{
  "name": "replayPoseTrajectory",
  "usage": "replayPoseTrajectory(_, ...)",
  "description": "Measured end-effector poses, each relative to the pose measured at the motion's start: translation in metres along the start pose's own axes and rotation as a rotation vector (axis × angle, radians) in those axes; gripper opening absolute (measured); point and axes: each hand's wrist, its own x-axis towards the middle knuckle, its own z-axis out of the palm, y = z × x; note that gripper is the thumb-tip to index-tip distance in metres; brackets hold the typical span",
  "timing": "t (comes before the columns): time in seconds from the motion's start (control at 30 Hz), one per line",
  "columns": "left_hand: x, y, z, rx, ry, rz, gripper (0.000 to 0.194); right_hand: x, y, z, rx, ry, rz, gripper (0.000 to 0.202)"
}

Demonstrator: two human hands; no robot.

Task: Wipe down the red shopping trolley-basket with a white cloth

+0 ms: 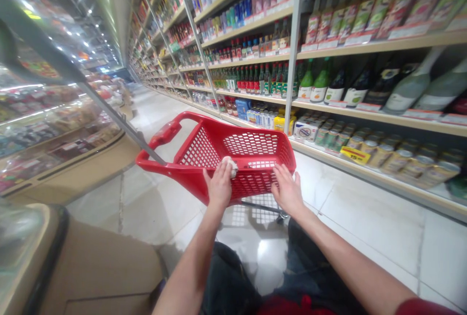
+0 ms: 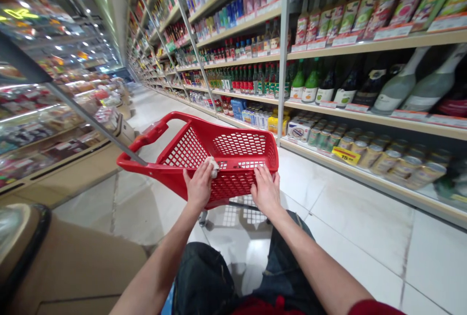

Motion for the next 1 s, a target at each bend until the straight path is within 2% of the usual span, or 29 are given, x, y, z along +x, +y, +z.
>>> replayPoseTrajectory(0.17, 0.008, -0.028, -0.018, 0.045, 0.124, -0.188, 0.038, -0.005, 0.01, -0.002, 0.011, 0.007, 0.044, 0.047)
replayPoseTrajectory(0.23, 0.008, -0.026, -0.018, 0.054, 0.106, -0.178, 0.038, -0.007, 0.011, 0.0, 0.02, 0.009, 0.053, 0.048)
replayPoseTrajectory(0.3, 0.005, -0.009, -0.009, 0.044, 0.039, -0.105, 0.039, -0.007, 0.009, 0.002, 0.029, 0.007, 0.048, 0.048)
replayPoseTrajectory(0.47, -0.003, 0.056, 0.024, -0.017, -0.129, 0.113, 0.045, 0.0, -0.009, 0.001, 0.075, 0.003, -0.019, 0.049)
replayPoseTrajectory(0.57, -0.002, 0.073, 0.028, -0.075, -0.212, 0.197, 0.052, 0.012, -0.027, -0.001, 0.118, -0.042, -0.117, 0.049)
replayPoseTrajectory(0.63, 0.0, 0.067, 0.022, -0.107, -0.255, 0.212, 0.056, 0.022, -0.039, 0.0, 0.136, -0.088, -0.154, 0.05)
replayPoseTrajectory(0.7, 0.001, 0.05, 0.012, -0.095, -0.25, 0.188, 0.06, 0.03, -0.048, 0.005, 0.139, -0.125, -0.143, 0.051)
replayPoseTrajectory(0.83, 0.002, 0.011, -0.007, 0.063, -0.152, 0.006, 0.054, 0.039, -0.059, 0.02, 0.111, -0.137, -0.107, 0.044)
replayPoseTrajectory(0.93, 0.002, -0.004, -0.014, 0.115, -0.155, -0.025, 0.044, 0.039, -0.052, 0.028, 0.091, -0.099, -0.118, 0.043)
replayPoseTrajectory(1.0, 0.002, -0.006, -0.014, 0.112, -0.154, -0.022, 0.042, 0.036, -0.035, 0.027, 0.081, -0.062, -0.106, 0.043)
